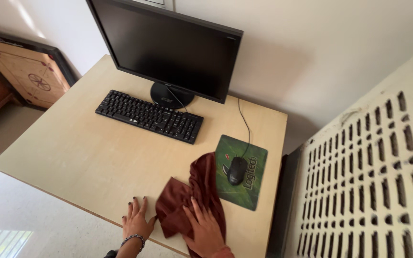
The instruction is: The person wipes a computer keyboard, monitor, and desk surface with a cloth, then cleans the seat and armrests of an office chair. The person also moves a metal cup to a nearby cabinet during the cleaning process.
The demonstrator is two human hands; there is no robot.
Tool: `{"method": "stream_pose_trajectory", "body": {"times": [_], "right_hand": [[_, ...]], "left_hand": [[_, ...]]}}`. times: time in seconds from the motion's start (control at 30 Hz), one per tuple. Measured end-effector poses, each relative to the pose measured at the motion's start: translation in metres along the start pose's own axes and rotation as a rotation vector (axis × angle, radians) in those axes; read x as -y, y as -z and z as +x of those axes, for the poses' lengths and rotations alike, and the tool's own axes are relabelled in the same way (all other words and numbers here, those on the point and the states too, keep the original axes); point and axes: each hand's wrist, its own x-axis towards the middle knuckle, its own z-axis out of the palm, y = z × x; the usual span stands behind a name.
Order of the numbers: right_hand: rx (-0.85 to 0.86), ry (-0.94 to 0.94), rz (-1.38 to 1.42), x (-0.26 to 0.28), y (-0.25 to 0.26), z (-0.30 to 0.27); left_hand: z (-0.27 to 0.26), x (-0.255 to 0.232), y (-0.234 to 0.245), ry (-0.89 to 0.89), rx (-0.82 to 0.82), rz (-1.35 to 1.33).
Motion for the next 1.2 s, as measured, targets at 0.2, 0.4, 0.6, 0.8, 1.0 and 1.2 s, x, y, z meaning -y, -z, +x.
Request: {"method": "stream_pose_trajectory", "body": {"times": [0.2, 0.4, 0.6, 0.8, 1.0, 1.2], "right_hand": [[-0.030, 0.011, -0.067, -0.021, 0.001, -0.068], [-0.013, -0.204, -0.091, 0.009, -0.008, -0.069], [-0.028, -0.214, -0.126, 0.061, -0.041, 0.015], [-0.009, -0.079, -0.088, 0.078, -0.059, 0.052], [-0.128, -0.072, -0.162, 0.050, -0.036, -0.022], [0.013, -0.239, -0.328, -0.014, -0.011, -0.120]], "left_hand": [[-0.011, -0.005, -0.023, -0.072, -0.124, -0.034], [-0.028, 0.003, -0.042, -0.235, -0.124, -0.221], [-0.054, 0.021, -0.021, -0.246, -0.291, -0.502], [-0.073, 0.050, -0.001, -0.151, -0.279, -0.565], [-0.082, 0.065, -0.014, -0.078, -0.296, -0.646], [-0.083, 0.062, -0.032, -0.076, -0.335, -0.798]]}}
